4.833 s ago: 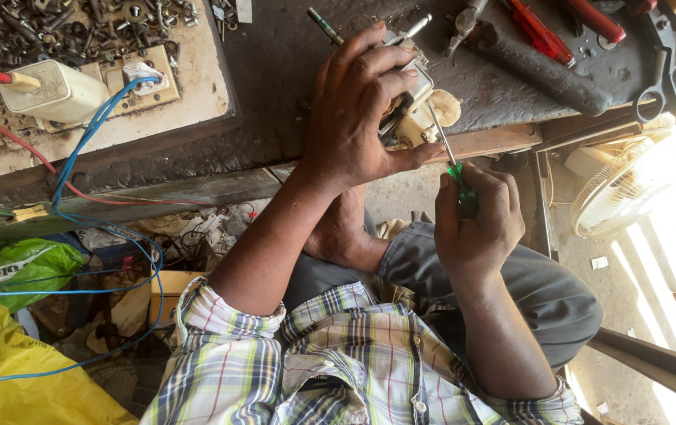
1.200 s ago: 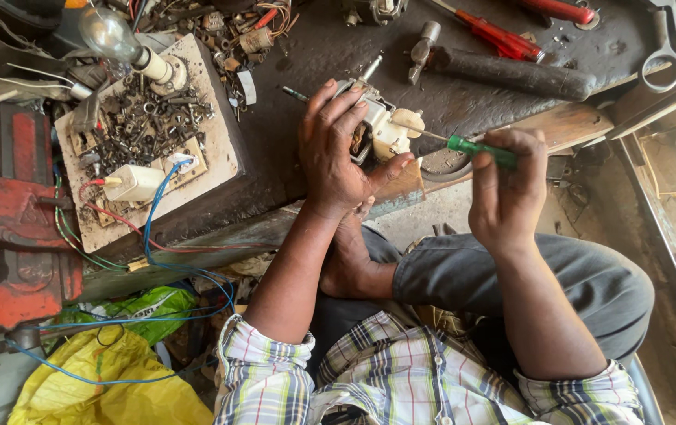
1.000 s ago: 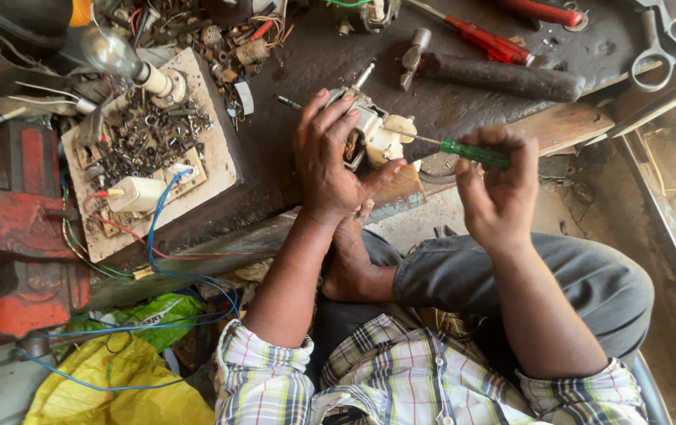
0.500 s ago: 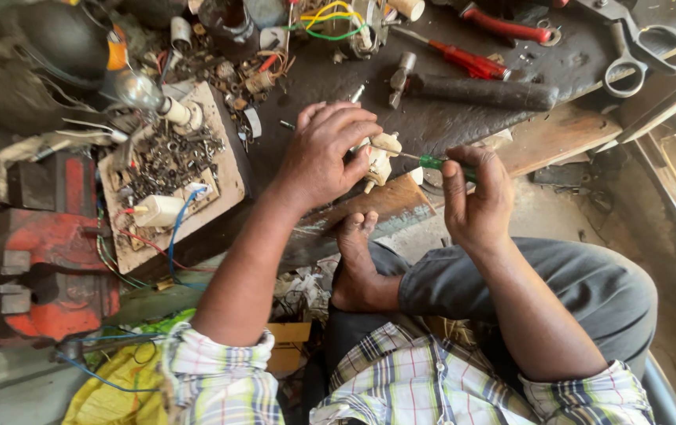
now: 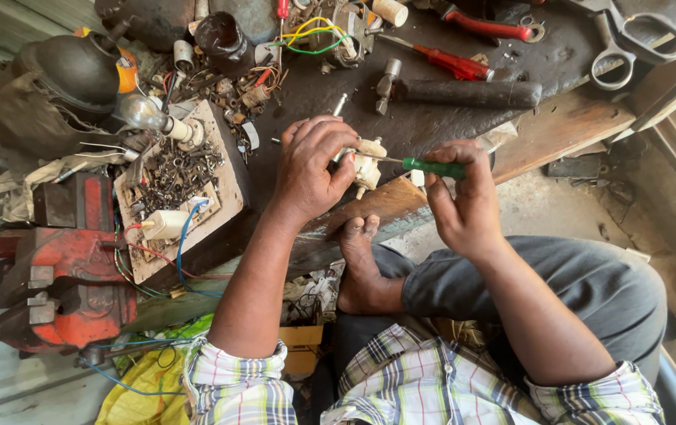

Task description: The person is repairing an electrical motor by disassembling and reassembling its components. They use a screwdriver to remove and tighten screws, handle wires, and adjust internal parts of the motor.

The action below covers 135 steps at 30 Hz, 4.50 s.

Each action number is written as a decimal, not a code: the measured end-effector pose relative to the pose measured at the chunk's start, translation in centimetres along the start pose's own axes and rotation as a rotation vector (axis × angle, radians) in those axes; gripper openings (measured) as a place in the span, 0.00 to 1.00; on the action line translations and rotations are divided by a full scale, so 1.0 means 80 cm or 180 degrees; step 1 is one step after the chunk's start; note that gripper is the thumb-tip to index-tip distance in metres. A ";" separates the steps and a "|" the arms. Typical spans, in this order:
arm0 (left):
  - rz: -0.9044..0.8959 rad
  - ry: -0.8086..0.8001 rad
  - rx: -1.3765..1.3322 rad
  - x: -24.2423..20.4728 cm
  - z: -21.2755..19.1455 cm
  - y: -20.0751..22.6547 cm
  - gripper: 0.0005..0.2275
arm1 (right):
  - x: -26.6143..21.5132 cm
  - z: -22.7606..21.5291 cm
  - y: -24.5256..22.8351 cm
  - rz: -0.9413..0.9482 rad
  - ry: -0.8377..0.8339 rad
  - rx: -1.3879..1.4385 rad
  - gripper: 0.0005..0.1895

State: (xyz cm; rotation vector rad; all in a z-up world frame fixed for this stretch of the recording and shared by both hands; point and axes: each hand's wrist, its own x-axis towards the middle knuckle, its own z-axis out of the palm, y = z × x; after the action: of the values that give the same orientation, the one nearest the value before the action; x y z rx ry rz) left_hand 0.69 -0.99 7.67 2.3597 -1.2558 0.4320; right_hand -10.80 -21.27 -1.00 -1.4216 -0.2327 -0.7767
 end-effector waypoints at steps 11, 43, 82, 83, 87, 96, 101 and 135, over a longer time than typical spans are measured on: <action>0.0021 0.0042 0.0078 -0.004 -0.001 0.005 0.06 | -0.012 -0.005 0.012 0.0773 -0.0028 -0.1608 0.12; 0.0071 -0.0010 0.0241 -0.018 0.009 -0.004 0.24 | -0.009 0.004 -0.022 -0.0025 0.0014 -0.0605 0.09; 0.0077 0.0251 0.0279 -0.028 0.018 -0.006 0.24 | -0.008 0.011 -0.029 -0.0634 -0.0323 -0.1127 0.11; 0.0082 0.0248 0.0263 -0.027 0.018 -0.007 0.24 | -0.008 0.011 -0.031 -0.0649 -0.0338 -0.1177 0.12; 0.0087 0.0250 0.0265 -0.026 0.018 -0.007 0.24 | -0.003 0.011 -0.035 -0.0684 -0.0449 -0.1304 0.12; 0.0024 0.0134 0.0284 -0.023 0.017 -0.008 0.24 | 0.029 0.000 -0.059 -0.0901 -0.0933 -0.1619 0.15; 0.0029 0.0160 0.0372 -0.017 0.022 -0.012 0.25 | 0.038 0.000 -0.071 -0.0667 -0.0936 -0.2635 0.18; 0.0071 0.0319 0.0157 -0.017 0.035 -0.024 0.28 | 0.022 -0.004 -0.055 -0.0833 -0.0979 -0.3267 0.12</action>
State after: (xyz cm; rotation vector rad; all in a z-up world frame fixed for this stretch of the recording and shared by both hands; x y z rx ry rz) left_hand 1.77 -0.48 4.21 2.3355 -1.2400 0.5871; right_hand -12.28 -21.99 3.50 -2.5267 -0.2724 -0.9374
